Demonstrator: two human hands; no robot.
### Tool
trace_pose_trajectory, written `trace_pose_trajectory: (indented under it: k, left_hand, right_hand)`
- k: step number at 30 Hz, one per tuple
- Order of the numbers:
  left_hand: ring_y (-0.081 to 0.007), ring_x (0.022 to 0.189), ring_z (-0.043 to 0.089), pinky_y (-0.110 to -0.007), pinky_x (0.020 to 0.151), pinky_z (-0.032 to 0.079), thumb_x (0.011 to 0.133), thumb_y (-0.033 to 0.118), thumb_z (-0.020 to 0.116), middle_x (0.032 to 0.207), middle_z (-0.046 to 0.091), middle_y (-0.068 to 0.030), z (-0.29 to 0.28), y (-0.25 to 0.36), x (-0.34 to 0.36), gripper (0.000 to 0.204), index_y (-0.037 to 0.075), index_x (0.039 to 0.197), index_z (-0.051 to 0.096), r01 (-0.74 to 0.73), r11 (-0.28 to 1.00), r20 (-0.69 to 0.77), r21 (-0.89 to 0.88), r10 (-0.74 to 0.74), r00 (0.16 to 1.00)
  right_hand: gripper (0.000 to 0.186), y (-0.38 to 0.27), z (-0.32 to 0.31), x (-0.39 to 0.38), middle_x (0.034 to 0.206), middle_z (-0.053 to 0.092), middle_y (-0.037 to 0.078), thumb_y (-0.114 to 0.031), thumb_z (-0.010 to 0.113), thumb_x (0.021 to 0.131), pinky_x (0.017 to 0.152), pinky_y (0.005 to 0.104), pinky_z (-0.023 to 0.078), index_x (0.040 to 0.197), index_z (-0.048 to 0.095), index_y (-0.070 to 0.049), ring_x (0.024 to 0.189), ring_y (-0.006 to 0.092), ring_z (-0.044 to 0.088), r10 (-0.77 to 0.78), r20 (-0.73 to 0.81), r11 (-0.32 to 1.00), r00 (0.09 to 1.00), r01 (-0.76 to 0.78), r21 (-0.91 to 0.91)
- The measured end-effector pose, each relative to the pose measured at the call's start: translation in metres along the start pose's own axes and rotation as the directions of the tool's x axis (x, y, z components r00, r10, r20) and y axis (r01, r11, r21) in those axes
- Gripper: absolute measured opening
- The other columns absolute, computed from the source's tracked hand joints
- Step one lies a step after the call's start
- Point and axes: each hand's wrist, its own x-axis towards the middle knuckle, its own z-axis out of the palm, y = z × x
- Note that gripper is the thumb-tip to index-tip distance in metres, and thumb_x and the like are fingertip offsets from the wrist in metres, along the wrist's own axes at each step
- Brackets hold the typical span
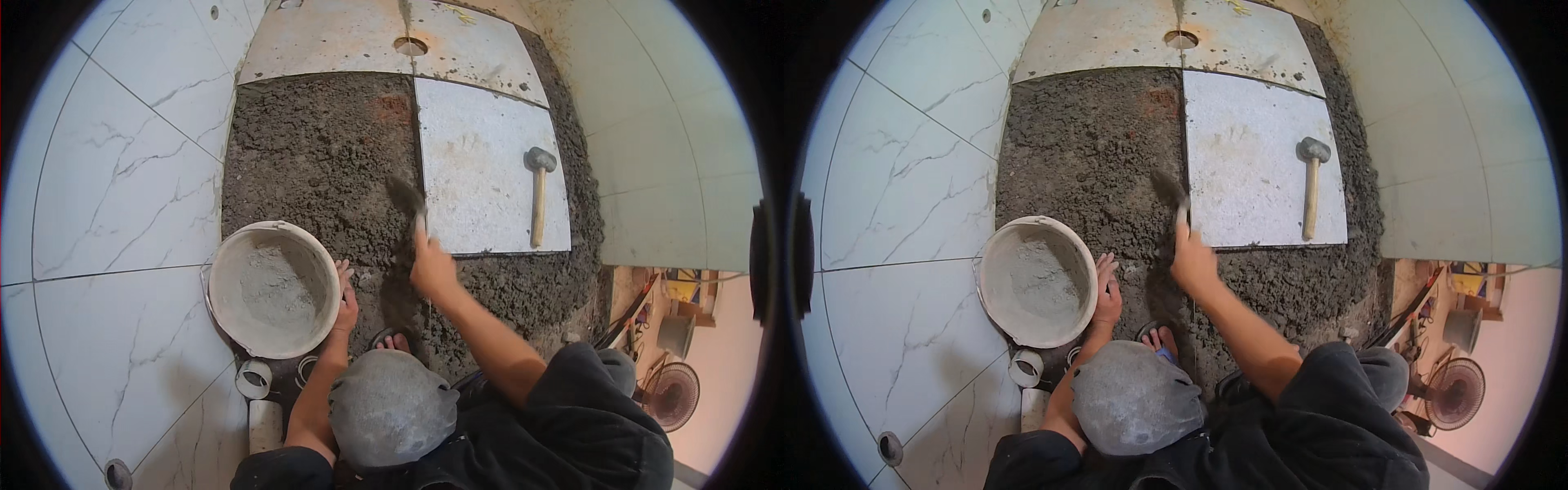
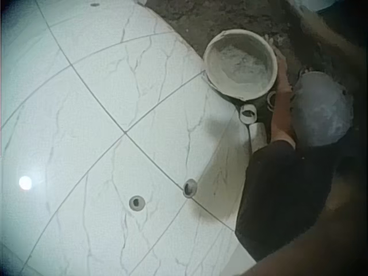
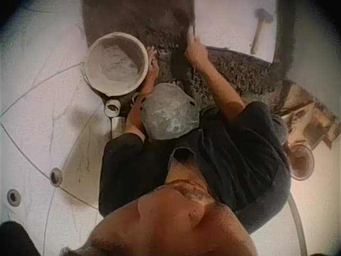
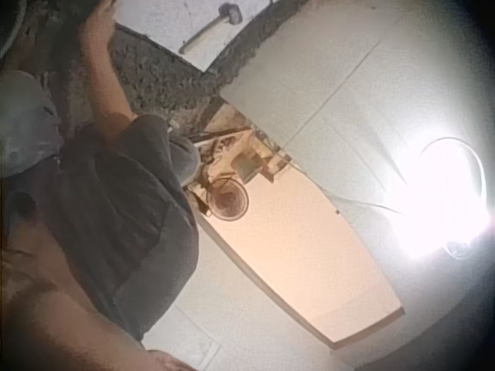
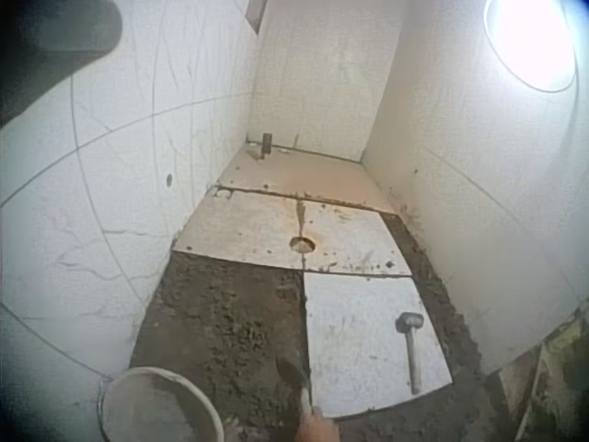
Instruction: Apply mortar and install floor tiles using a level and rubber mallet.
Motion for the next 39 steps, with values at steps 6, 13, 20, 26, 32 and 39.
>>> trace_pose_trajectory:
  k: [6,13,20,26,32,39]
  left_hand:
    - [-0.0355,0.151,0.025,-0.047,0.123,0.017,0.104,0.03,0.044,0.162,0.029,-0.0198,-0.001,0.015,-0.006,0.062,-0.001,0.155,0.03,0.06,0.984,-0.04,-0.17,-0.068,0.997]
    - [-0.0371,0.154,0.015,-0.047,0.124,0.012,0.104,0.042,0.044,0.167,0.016,-0.0226,0.002,0.021,-0.008,0.076,-0.004,0.159,0.017,-0.058,0.984,-0.04,-0.171,0.052,0.998]
    - [-0.041,0.153,0.018,-0.049,0.124,0.014,0.105,0.037,0.038,0.166,0.015,-0.0257,0.004,0.024,-0.007,0.072,-0.003,0.159,0.015,-0.031,0.998,-0.04,-0.062,0.028,0.999]
    - [-0.0404,0.153,0.016,-0.049,0.124,0.013,0.105,0.038,0.039,0.166,0.014,-0.0247,0.004,0.029,-0.006,0.071,-0.001,0.16,0.015,-0.047,0.998,-0.059,-0.051,0.044,0.997]
    - [-0.0379,0.155,0.013,-0.048,0.124,0.012,0.106,0.04,0.039,0.167,0.014,-0.0213,0.006,0.029,-0.002,0.071,0.001,0.161,0.016,-0.055,0.988,-0.039,-0.146,0.049,0.998]
    - [-0.0384,0.154,0.016,-0.05,0.124,0.015,0.105,0.041,0.044,0.166,0.018,-0.022,0.01,0.019,-0.007,0.072,-0.001,0.158,0.021,-0.002,0.993,0.012,-0.114,0.004,1.0]
  right_hand:
    - [0.091,-0.012,0.03,-0.081,0.112,0.058,0.035,-0.003,0.059,0.081,0.082,0.0589,0.052,0.159,0.012,-0.004,0.091,0.0533,0.064,-0.078,0.227,0.973,0.971,0.024,0.23]
    - [0.089,-0.014,0.014,-0.029,0.113,0.059,0.031,-0.008,0.064,0.082,0.076,0.0536,0.056,0.157,0.015,-0.003,0.092,0.0462,0.067,0.021,-0.075,0.993,0.997,-0.012,0.119]
    - [0.089,-0.022,0.021,-0.055,0.115,0.059,0.031,-0.004,0.065,0.08,0.078,0.0571,0.055,0.157,0.02,-0.003,0.09,0.0504,0.067,-0.096,0.071,0.952,0.993,0.071,0.299]
    - [0.078,0.01,0.014,-0.061,0.115,0.06,0.028,-0.005,0.065,0.08,0.077,0.0556,0.055,0.15,0.03,-0.001,0.087,0.0485,0.067,-0.262,0.167,0.944,0.951,0.217,0.247]
    - [0.046,0.062,-0.055,-0.032,0.095,0.069,0.024,-0.041,0.055,0.098,0.074,0.054,0.055,0.124,0.048,-0.003,0.088,0.0429,0.069,-0.245,0.278,0.97,0.929,0.231,0.081]
    - [0.033,0.163,-0.161,-0.048,0.096,0.069,0.022,-0.025,0.052,0.099,0.064,0.0525,0.054,0.122,0.045,-0.002,0.077,0.0424,0.069,-0.22,0.426,0.906,0.878,0.345,-0.245]
